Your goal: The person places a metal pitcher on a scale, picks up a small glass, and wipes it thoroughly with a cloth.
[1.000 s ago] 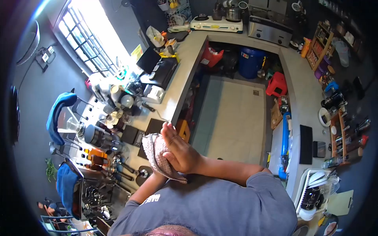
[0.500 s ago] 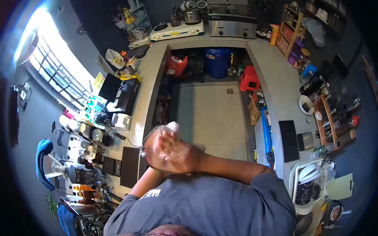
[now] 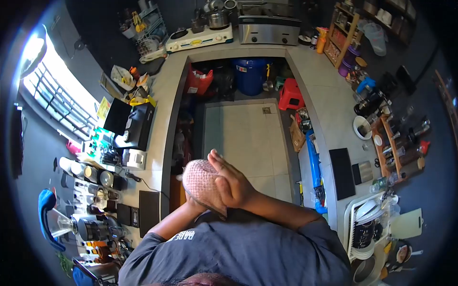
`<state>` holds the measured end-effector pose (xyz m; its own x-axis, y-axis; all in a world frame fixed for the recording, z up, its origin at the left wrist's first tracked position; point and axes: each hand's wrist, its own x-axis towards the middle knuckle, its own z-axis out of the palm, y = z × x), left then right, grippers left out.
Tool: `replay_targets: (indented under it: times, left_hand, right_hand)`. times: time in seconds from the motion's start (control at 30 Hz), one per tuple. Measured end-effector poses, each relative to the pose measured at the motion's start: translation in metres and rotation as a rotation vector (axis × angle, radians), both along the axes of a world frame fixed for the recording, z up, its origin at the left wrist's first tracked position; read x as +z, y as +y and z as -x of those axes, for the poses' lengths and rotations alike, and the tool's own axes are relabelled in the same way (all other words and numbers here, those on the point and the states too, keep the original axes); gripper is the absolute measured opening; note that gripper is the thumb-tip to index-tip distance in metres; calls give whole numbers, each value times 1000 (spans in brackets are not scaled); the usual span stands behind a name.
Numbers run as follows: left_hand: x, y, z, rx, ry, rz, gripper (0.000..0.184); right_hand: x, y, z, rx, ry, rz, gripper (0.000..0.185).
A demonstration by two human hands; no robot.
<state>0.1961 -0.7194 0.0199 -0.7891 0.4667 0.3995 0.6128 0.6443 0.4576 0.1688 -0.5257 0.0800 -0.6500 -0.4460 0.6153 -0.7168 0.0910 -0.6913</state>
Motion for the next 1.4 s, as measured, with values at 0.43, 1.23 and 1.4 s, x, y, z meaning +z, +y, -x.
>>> replay_targets:
  times: [0.43,1.23,1.4]
  left_hand:
    - [-31,-60,-59,114,-260,-1109,61]
    - [-7,-156,-349,1096,145,-694,61]
    - [29,-172,-409,1021,342,-716,57]
  right_hand:
    - [-22,-100,-5,489,106,-196,57]
    - [26,-296,-230,1223,222,-71,71]
    - [44,-328,-283,1384,-350,-10,73]
